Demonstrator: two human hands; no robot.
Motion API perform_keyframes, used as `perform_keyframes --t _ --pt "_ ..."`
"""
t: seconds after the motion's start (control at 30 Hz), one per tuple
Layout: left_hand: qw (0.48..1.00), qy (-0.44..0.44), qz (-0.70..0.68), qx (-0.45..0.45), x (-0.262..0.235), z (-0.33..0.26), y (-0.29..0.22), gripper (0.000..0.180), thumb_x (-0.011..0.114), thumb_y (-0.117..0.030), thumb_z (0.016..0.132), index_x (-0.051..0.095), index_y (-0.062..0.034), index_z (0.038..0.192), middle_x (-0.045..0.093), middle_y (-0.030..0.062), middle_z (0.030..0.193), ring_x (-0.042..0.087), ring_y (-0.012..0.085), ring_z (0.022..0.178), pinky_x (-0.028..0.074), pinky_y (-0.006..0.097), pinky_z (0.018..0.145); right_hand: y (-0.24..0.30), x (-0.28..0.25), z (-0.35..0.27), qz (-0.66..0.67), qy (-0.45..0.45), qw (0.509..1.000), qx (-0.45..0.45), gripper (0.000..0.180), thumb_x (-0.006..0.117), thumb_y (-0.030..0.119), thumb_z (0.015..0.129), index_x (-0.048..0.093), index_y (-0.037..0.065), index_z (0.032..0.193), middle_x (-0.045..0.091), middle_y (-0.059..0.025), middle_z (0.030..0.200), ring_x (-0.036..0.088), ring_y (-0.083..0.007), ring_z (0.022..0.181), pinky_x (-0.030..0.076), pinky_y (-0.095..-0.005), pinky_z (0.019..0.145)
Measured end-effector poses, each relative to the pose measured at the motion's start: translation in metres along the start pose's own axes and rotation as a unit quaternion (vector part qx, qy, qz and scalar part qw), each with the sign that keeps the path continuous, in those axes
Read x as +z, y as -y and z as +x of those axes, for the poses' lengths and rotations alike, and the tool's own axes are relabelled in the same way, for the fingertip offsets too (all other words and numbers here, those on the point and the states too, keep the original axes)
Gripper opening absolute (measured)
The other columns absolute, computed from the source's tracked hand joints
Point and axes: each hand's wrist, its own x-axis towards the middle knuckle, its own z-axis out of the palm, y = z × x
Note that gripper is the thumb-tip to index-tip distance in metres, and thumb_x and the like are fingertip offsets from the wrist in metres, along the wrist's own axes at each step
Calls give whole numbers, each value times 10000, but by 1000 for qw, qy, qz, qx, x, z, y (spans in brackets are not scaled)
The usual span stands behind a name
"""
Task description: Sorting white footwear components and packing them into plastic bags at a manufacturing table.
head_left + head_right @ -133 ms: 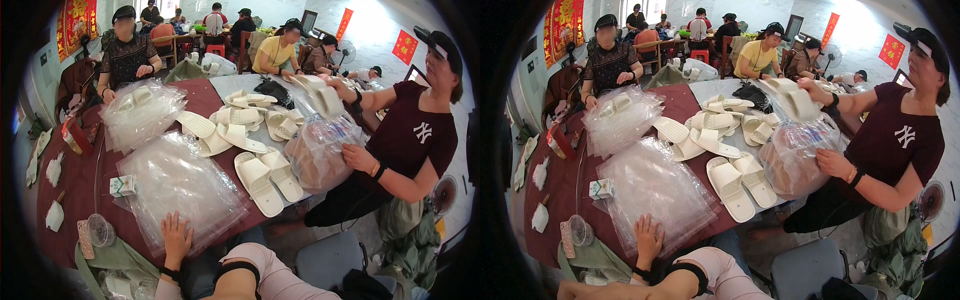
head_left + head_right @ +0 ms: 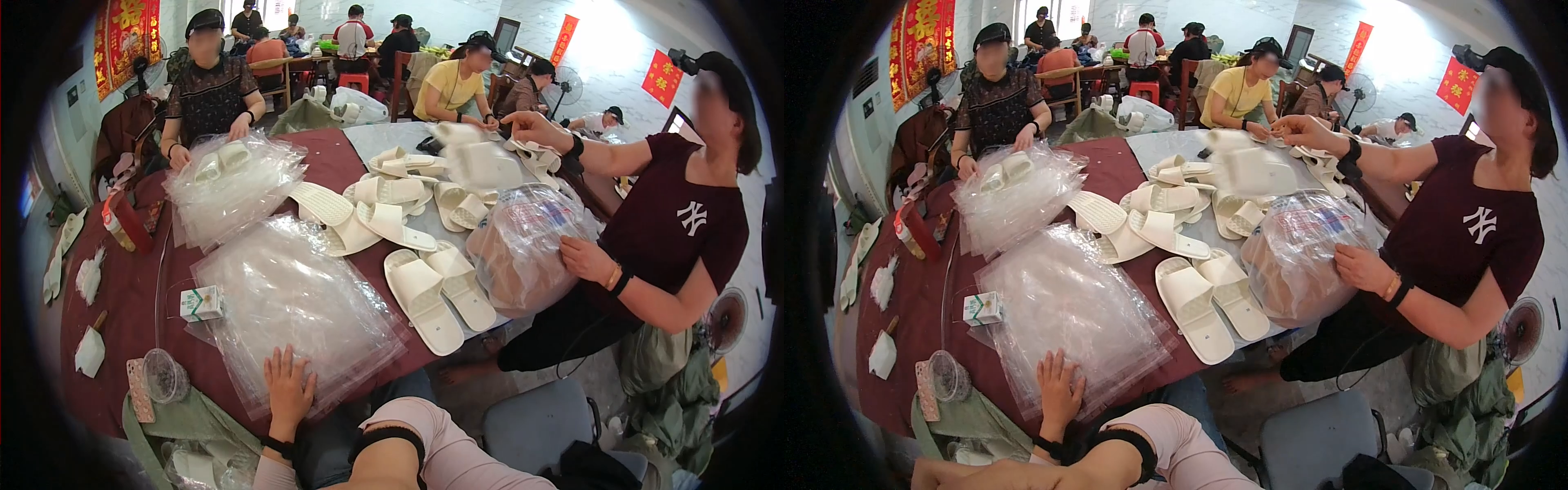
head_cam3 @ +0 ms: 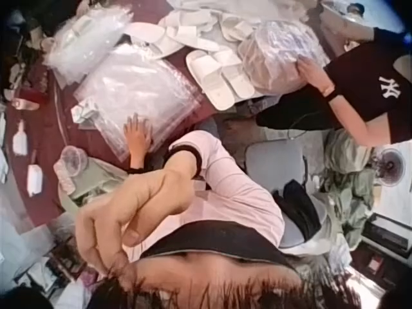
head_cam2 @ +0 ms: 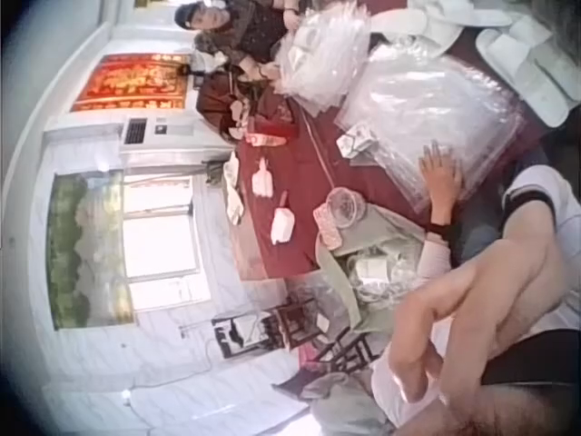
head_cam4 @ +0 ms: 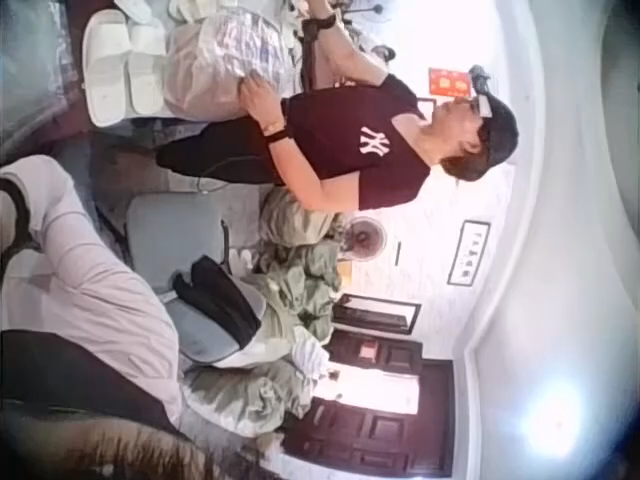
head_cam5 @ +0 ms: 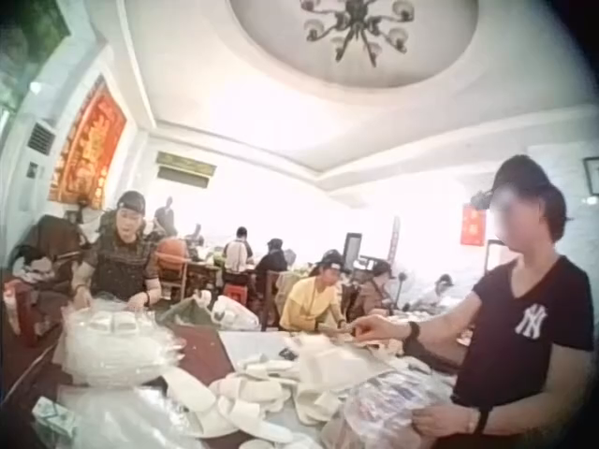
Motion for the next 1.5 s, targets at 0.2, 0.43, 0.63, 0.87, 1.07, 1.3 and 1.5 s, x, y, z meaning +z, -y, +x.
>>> perform_keyframes --t 0.2,0.43,0.63,0.87,1.07,1.3,1.5 --pt "1000 -6 9 2 3 -1 4 311 639 -229 819 592 -100 1099 421 176 1404 314 403 1330 177 530 1119 16 -1 0 52 -19 994 96 252 372 43 975 569 -63 1093 496 -185 1162 487 -264 1056 366 -368 921" --pt "1000 -4 11 5 0 -2 1 311 642 -237 823 602 -99 1099 430 177 1394 326 399 1323 186 532 1119 29 -5 4 11 18 983 182 268 367 47 982 577 -62 1109 510 -179 1144 489 -269 1064 350 -377 936" --pt "1000 1 10 3 0 -5 1 314 641 -236 821 600 -97 1100 425 177 1399 319 399 1327 182 530 1122 27 -5 2 49 13 981 185 267 369 45 982 586 -58 1098 515 -176 1138 492 -273 1072 353 -378 936" --pt "1000 4 9 1 -1 -7 2 321 652 -227 811 598 -99 1100 425 173 1398 316 396 1329 182 531 1121 29 4 5 73 -40 968 236 259 377 63 987 583 -58 1086 516 -173 1131 497 -265 1058 364 -380 926" --pt "1000 1 8 2 -1 -7 1 320 656 -227 809 598 -102 1098 424 169 1399 316 394 1329 182 531 1121 25 -4 5 41 28 981 187 261 379 83 995 566 -55 1114 524 -165 1117 497 -263 1055 359 -368 927" --pt "1000 3 9 0 -1 -7 1 318 650 -232 813 599 -103 1099 430 170 1396 322 396 1326 184 531 1120 23 2 7 40 9 982 183 262 378 109 1003 570 -50 1083 531 -163 1092 495 -267 1051 362 -374 921" --pt "1000 -1 15 -2 -2 -7 2 319 651 -237 810 602 -116 1101 437 165 1394 338 398 1315 198 532 1112 21 -2 4 79 10 977 197 256 379 109 1004 568 -51 1070 528 -163 1088 494 -268 1048 373 -375 905"
